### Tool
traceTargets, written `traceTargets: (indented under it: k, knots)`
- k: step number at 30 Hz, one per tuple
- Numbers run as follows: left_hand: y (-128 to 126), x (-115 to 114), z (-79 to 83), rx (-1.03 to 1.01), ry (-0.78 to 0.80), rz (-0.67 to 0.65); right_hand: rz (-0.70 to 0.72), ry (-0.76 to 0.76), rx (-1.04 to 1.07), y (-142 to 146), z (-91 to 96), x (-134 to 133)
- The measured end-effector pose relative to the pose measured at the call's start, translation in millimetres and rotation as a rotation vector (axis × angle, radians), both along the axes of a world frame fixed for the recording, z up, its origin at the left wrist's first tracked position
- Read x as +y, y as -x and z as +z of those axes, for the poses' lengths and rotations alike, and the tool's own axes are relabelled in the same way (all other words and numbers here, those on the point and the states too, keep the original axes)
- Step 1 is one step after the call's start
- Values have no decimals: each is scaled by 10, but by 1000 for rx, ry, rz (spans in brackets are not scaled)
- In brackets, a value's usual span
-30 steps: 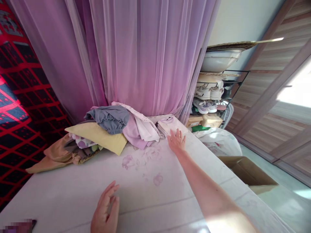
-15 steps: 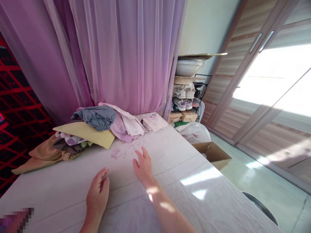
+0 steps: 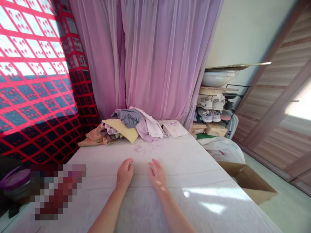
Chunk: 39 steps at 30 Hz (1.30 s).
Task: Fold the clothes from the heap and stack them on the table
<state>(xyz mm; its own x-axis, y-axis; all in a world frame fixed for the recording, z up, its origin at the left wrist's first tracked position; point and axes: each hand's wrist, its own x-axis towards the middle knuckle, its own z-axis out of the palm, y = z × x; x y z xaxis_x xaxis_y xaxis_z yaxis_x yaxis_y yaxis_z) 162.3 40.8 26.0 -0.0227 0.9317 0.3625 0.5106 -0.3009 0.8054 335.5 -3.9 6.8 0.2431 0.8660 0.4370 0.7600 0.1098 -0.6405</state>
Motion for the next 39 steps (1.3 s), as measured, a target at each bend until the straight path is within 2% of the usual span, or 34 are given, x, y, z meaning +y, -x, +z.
traceTargets:
  k: [8, 10, 15, 19, 30, 34, 36, 39]
  knots:
    - [78, 40, 28, -193, 159, -5, 53, 30, 124, -3, 8, -14]
    - [107, 41, 37, -252, 195, -18, 52, 30, 216, -64, 14, 24]
    - [151, -3, 73, -350, 251, -42, -56, -10, 548, -395, 22, 190]
    - [153, -53, 89, -440, 287, -39, -64, 18, 729, -572, 47, 293]
    - [148, -114, 162, -550, 347, -40, -63, 76, 964, -513, 278, 400]
    - [151, -133, 179, -576, 368, -35, -49, 58, 1067, -594, 218, 407]
    - [148, -134, 167, -574, 379, -27, -23, 51, 1202, -677, 180, 405]
    - [134, -122, 146, -531, 381, -26, 91, 100, 1436, -833, 148, 419]
